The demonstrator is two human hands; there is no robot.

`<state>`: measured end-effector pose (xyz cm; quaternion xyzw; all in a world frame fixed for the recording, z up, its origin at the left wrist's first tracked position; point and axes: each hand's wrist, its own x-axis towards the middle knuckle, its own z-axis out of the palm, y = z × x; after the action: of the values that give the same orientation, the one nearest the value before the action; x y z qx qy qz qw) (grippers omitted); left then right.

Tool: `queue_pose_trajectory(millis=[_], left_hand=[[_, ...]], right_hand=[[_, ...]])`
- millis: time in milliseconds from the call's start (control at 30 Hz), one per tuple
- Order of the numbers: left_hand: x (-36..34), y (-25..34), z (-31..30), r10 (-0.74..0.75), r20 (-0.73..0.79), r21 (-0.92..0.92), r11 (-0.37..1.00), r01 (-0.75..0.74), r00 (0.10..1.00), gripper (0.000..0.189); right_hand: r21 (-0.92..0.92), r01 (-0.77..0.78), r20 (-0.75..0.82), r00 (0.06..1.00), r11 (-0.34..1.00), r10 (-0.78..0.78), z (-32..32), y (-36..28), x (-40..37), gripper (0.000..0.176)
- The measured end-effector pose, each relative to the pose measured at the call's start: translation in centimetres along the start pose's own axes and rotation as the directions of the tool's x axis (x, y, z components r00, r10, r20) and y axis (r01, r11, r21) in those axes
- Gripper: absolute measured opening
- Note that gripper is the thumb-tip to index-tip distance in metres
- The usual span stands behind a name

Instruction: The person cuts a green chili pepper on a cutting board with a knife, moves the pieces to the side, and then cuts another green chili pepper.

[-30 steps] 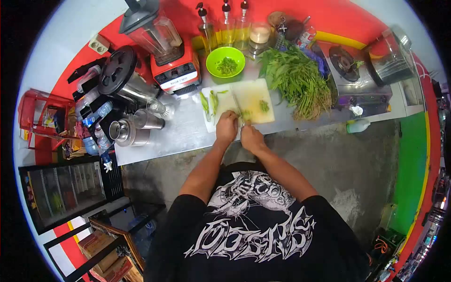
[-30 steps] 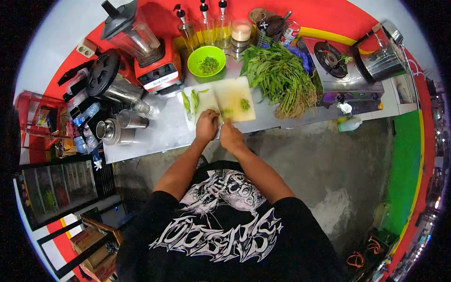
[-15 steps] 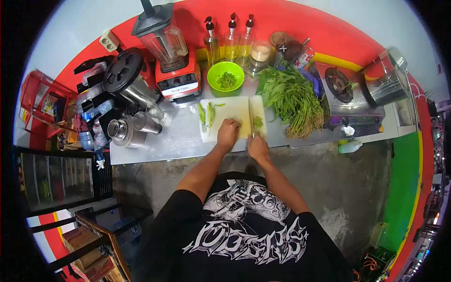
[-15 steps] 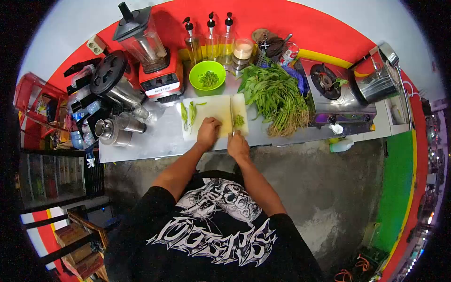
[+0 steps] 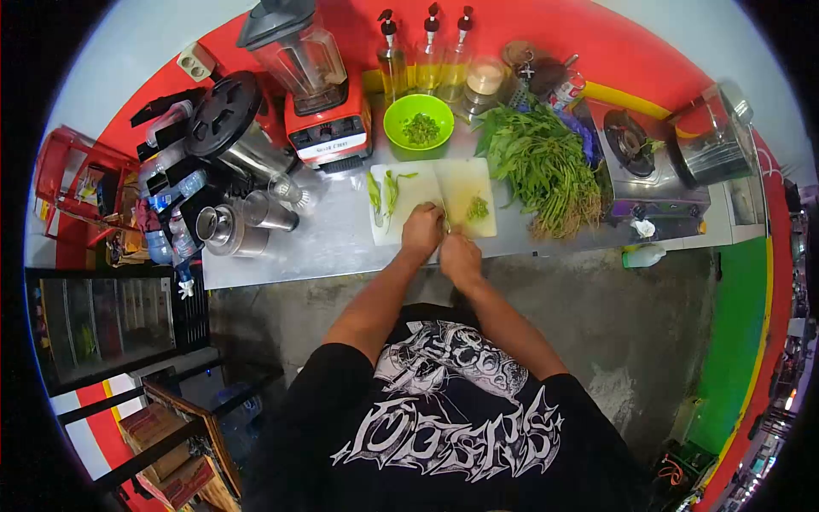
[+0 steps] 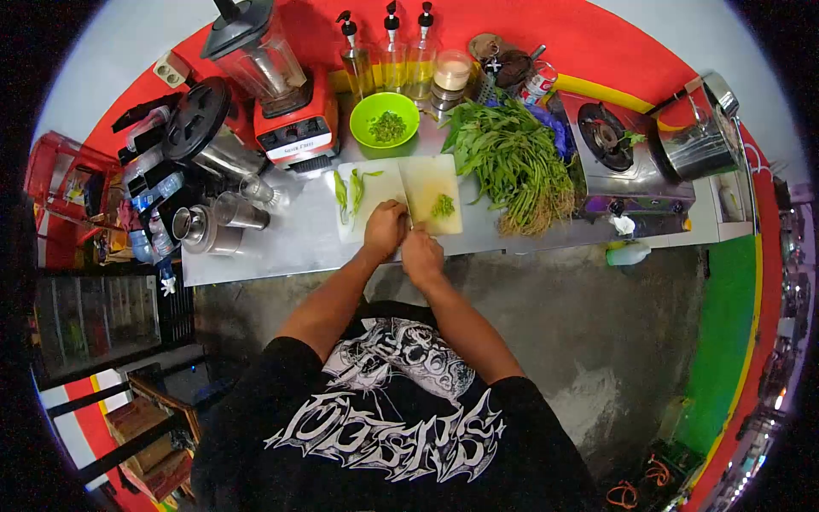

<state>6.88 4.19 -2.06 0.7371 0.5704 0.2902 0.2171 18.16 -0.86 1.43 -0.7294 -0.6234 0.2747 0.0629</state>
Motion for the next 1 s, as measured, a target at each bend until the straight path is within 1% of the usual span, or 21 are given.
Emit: queue_pose_trajectory(millis=[33,67,133,167,233,267,333,367,433,467,533,567,600,667,700,733,800,833,900,933,1000], left_hand=[[-0.3,-0.1,-0.5,0.05,-0.002,0.018,0.999,-0.05,0.999,0.015],[-0.6,0.1,-0.8,0.043,0.0,0.021,0.999,-0.043,0.999,0.015],[-0.5,0.4,-1.1,0.071,-0.038,-0.073,0.995,-0.074,0.997,0.014],[-0.4,0.4,-1.2,0.069,-0.033,-0.074,0.995,-0.072,0.997,0.014],[-0.2,-0.2,-0.7,0.062,-0.049,-0.098,0.993,-0.066,0.997,0.015],[-0.3,-0.5,-0.5,0.063,-0.047,-0.099,0.993,-0.068,0.997,0.015],[-0.2,-1.1,0.1,0.073,-0.073,-0.136,0.987,-0.082,0.995,0.014],[-0.1,-1.4,0.4,0.071,-0.075,-0.139,0.987,-0.081,0.995,0.014],[0.1,-1.4,0.4,0.034,-0.046,-0.088,0.995,-0.038,0.998,0.013],[0.1,-1.5,0.3,0.031,-0.047,-0.088,0.996,-0.035,0.998,0.013],[-0.1,-0.9,-0.5,0.032,-0.048,-0.086,0.996,-0.036,0.998,0.011],[-0.1,-0.7,-0.6,0.023,-0.072,-0.053,0.998,-0.027,0.997,0.011],[-0.1,-0.7,-0.5,0.026,-0.075,-0.054,0.998,-0.03,0.997,0.011],[-0.2,-0.8,-0.4,0.009,-0.042,-0.002,1.0,-0.009,0.999,0.012],[-0.2,-0.5,-0.7,0.007,-0.021,0.013,1.0,-0.007,1.0,0.013],[-0.3,-0.1,-1.0,0.007,-0.025,0.012,1.0,-0.007,1.0,0.013],[-0.5,0.6,-1.5,-0.074,0.018,0.052,0.996,0.073,0.997,0.013],[-0.6,0.5,-1.5,-0.077,0.018,0.054,0.996,0.076,0.997,0.013],[-0.9,0.6,-1.5,-0.03,-0.031,0.1,0.994,0.033,0.999,0.012],[-1.2,0.7,-1.5,-0.031,-0.023,0.1,0.994,0.033,0.999,0.012],[-0.9,0.7,-1.8,-0.088,0.023,0.108,0.99,0.085,0.996,0.012]], right_hand=[[0.021,-0.056,0.017,0.998,0.998,0.056,0.4,0.0,0.2,0.032],[0.021,-0.055,0.024,0.998,0.998,0.054,0.7,0.1,0.5,0.032],[-0.008,-0.052,0.006,0.999,0.999,0.052,0.6,0.0,1.1,0.028],[-0.006,-0.055,0.01,0.998,0.998,0.056,0.4,0.2,1.4,0.028],[-0.069,0.046,0.048,0.998,0.997,-0.043,-1.2,-0.1,1.3,0.029],[-0.068,0.044,0.047,0.998,0.997,-0.041,-1.7,-0.4,0.8,0.029],[-0.125,0.1,0.101,0.991,0.987,-0.087,-2.3,-0.7,-0.2,0.029],[-0.128,0.1,0.101,0.991,0.987,-0.088,-1.9,-0.9,-0.5,0.029],[0.02,-0.089,0.014,0.996,0.996,0.089,-0.2,-0.9,-0.5,0.028],[0.019,-0.088,0.017,0.996,0.996,0.087,0.2,-0.5,-0.1,0.028],[-0.001,0.049,0.037,0.998,0.999,-0.049,0.4,0.2,0.7,0.032],[-0.028,0.072,0.017,0.997,0.997,-0.071,0.4,0.7,1.0,0.032],[-0.029,0.072,0.013,0.997,0.997,-0.072,0.0,0.4,0.9,0.032],[0.013,-0.009,0.029,1.0,1.0,0.009,-0.6,-0.3,0.6,0.032],[-0.003,-0.017,0.059,0.998,1.0,0.017,-0.4,-0.2,0.1,0.032],[-0.006,-0.014,0.057,0.998,1.0,0.014,-0.2,-0.3,0.1,0.032],[0.05,-0.128,0.085,0.989,0.99,0.124,0.3,-0.6,0.2,0.034],[0.051,-0.127,0.089,0.989,0.991,0.122,0.4,-0.5,0.5,0.034],[0.024,-0.012,0.057,0.998,1.0,0.01,0.4,0.0,1.2,0.036],[0.027,-0.018,0.062,0.998,0.999,0.017,-0.3,-0.6,1.0,0.036],[-0.02,-0.043,0.106,0.993,0.999,0.045,-1.9,-1.6,0.9,0.035]])
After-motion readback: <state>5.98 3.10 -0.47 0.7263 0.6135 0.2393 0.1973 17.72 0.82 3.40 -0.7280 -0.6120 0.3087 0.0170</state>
